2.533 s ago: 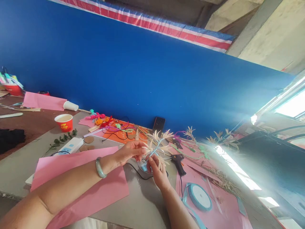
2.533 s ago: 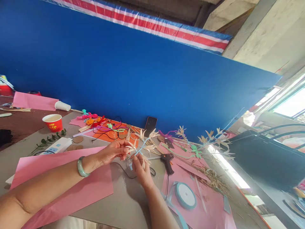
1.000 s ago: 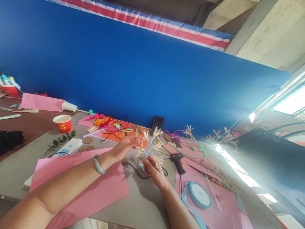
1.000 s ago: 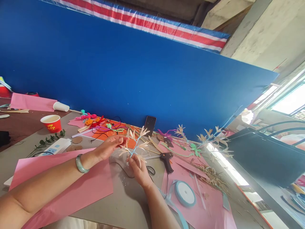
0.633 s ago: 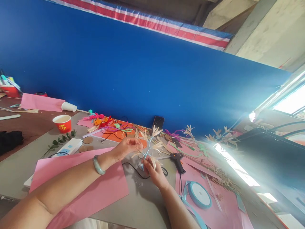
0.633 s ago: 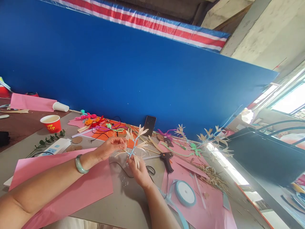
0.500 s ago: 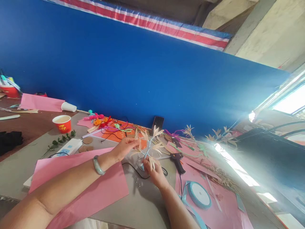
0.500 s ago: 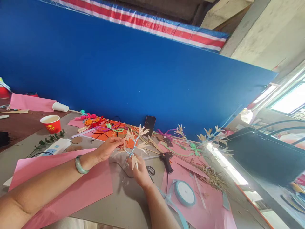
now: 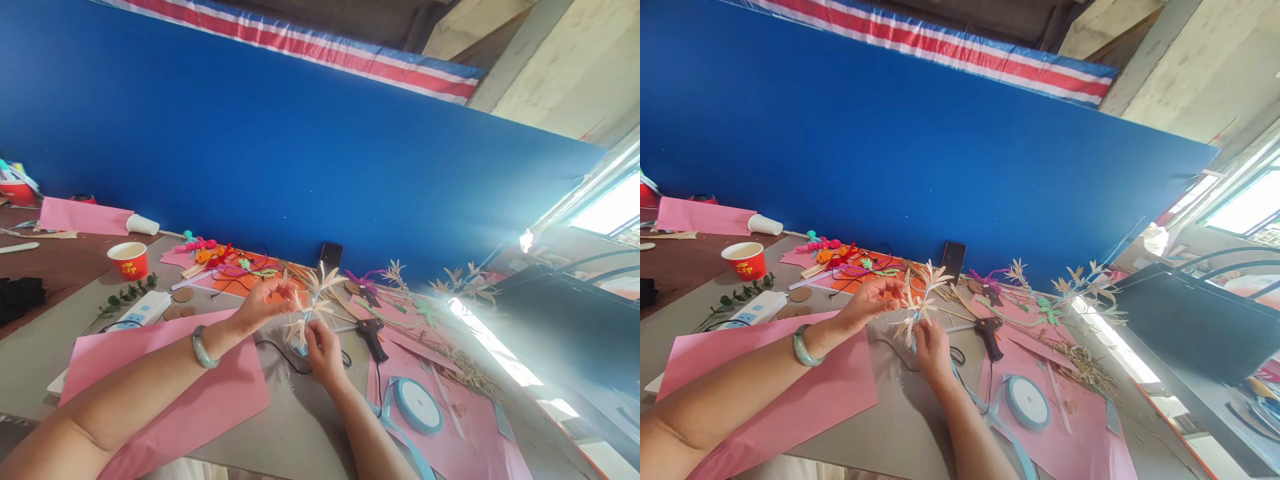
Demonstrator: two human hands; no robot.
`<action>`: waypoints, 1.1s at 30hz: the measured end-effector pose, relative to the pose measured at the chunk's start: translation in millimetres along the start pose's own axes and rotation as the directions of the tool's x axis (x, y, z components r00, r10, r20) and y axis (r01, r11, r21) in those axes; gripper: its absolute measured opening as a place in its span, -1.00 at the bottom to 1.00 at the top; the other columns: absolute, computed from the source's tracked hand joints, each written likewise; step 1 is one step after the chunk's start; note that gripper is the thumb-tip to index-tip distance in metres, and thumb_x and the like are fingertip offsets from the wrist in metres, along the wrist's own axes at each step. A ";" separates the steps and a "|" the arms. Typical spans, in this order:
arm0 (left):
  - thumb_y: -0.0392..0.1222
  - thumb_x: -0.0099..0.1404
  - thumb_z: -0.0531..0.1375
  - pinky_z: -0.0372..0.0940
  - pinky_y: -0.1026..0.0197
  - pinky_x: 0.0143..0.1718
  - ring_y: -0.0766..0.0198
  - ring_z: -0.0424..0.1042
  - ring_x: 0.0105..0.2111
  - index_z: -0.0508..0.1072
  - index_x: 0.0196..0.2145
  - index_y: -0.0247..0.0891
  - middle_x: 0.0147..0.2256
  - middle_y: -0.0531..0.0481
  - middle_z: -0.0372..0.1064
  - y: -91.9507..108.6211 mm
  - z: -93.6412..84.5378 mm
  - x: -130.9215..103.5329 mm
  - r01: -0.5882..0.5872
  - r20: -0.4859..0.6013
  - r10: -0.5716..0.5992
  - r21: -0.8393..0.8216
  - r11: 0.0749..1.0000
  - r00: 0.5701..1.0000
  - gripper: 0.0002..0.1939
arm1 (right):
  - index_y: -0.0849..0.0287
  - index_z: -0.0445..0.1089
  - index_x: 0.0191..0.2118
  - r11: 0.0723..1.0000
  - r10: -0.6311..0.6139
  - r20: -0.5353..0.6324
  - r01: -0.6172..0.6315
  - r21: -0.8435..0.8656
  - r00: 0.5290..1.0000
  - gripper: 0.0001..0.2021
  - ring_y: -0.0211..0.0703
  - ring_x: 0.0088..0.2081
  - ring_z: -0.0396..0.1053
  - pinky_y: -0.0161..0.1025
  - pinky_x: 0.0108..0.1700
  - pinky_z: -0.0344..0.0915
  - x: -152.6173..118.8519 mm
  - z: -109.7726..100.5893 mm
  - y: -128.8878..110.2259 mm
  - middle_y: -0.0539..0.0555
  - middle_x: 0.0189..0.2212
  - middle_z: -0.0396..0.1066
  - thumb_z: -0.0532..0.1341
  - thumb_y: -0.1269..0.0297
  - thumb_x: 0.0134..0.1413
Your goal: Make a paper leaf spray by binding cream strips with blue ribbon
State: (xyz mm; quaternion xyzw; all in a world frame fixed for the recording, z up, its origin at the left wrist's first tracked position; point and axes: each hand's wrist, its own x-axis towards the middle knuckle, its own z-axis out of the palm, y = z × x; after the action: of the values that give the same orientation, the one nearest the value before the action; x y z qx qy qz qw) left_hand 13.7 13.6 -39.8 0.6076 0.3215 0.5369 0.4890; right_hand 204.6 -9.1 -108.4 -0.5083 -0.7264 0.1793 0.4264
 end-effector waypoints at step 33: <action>-0.22 0.04 0.28 0.31 0.23 -0.25 0.24 0.44 -0.33 0.54 -0.27 -0.31 -0.36 -0.07 0.51 3.8 4.5 -2.6 0.068 0.122 -0.088 0.160 0.985 0.989 -0.76 | 0.18 0.24 -0.49 0.998 0.030 0.028 -0.032 0.049 0.999 -0.73 -0.27 -0.54 0.11 -0.34 -0.49 0.03 1.1 -0.8 -4.1 -0.06 -0.61 0.17 0.06 0.16 0.15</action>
State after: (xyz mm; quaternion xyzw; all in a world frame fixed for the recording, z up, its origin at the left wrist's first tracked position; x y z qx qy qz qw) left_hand 17.0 8.9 -36.9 0.6642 0.3538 0.4504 0.4805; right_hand 202.7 -10.0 -104.6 -0.5063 -0.7196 0.2108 0.4259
